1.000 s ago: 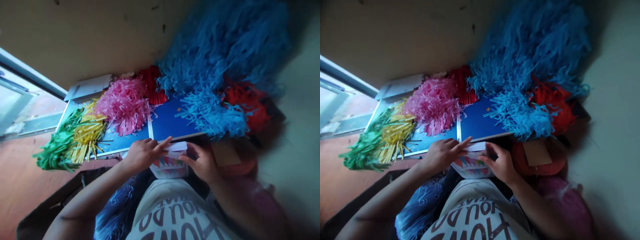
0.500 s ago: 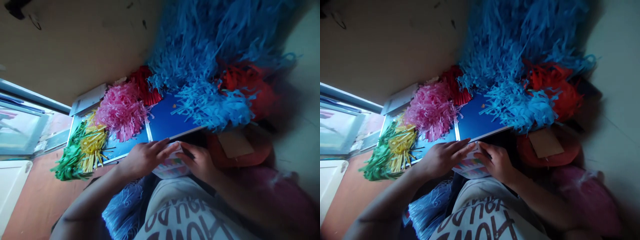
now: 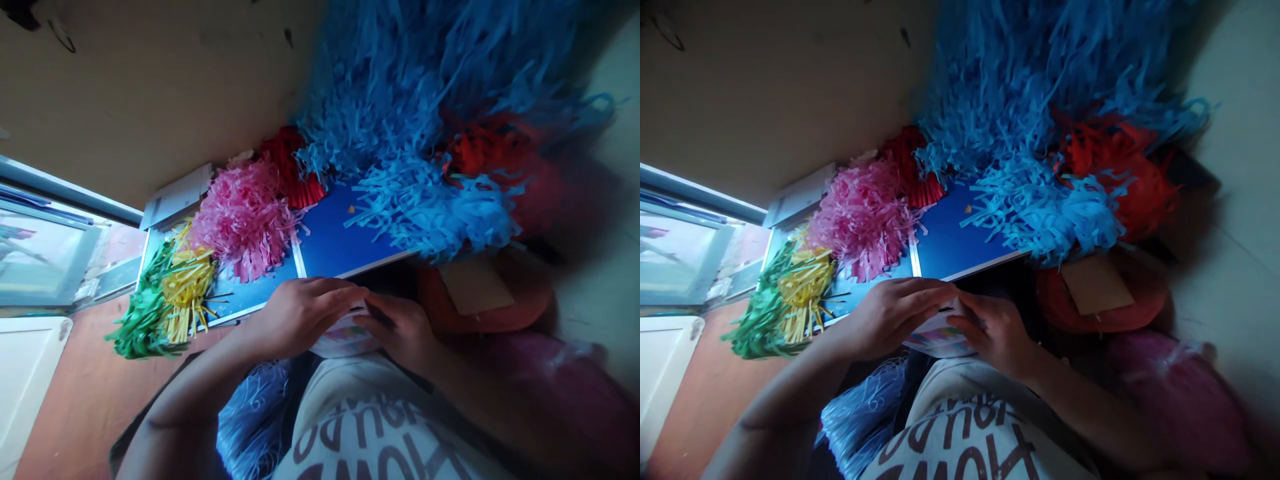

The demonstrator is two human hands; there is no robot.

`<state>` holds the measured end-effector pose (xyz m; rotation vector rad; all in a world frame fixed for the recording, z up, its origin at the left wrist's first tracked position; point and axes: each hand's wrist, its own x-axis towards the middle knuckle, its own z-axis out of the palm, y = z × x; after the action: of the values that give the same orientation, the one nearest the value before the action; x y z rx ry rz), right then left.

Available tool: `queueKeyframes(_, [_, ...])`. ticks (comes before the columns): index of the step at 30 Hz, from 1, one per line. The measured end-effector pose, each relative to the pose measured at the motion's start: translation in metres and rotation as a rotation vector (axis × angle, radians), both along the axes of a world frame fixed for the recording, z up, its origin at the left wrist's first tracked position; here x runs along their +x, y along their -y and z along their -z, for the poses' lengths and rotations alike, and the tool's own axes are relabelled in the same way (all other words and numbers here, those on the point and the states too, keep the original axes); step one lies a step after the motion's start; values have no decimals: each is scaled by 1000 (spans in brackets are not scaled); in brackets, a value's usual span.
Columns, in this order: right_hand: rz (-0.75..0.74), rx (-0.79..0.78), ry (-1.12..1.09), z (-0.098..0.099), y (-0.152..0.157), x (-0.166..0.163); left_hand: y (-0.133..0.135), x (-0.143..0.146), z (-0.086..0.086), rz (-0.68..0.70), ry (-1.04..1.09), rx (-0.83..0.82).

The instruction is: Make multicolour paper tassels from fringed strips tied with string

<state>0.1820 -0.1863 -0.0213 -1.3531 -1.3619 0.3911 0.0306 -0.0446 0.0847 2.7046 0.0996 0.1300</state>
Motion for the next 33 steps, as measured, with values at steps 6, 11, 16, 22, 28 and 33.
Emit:
queueKeyframes(6, [26, -22, 26, -1, 1, -3, -3, -2, 1, -2, -5, -195])
queueKeyframes(11, [41, -48, 47, 0, 1, -5, -4, -4, 3, 15, 28, -151])
queueKeyframes(16, [41, -28, 62, 0, 0, -5, -2, -4, 2, 44, 42, -36])
queueKeyframes(22, [34, -95, 40, 1, 1, -6, 2, -6, 3, 55, 71, 119])
queueKeyframes(28, [8, -99, 28, 1, 3, -6, 11, -7, 3, 11, 111, 292])
queueKeyframes(33, [0, -93, 51, -6, 4, -7, 12, -6, -1, 20, 173, 330])
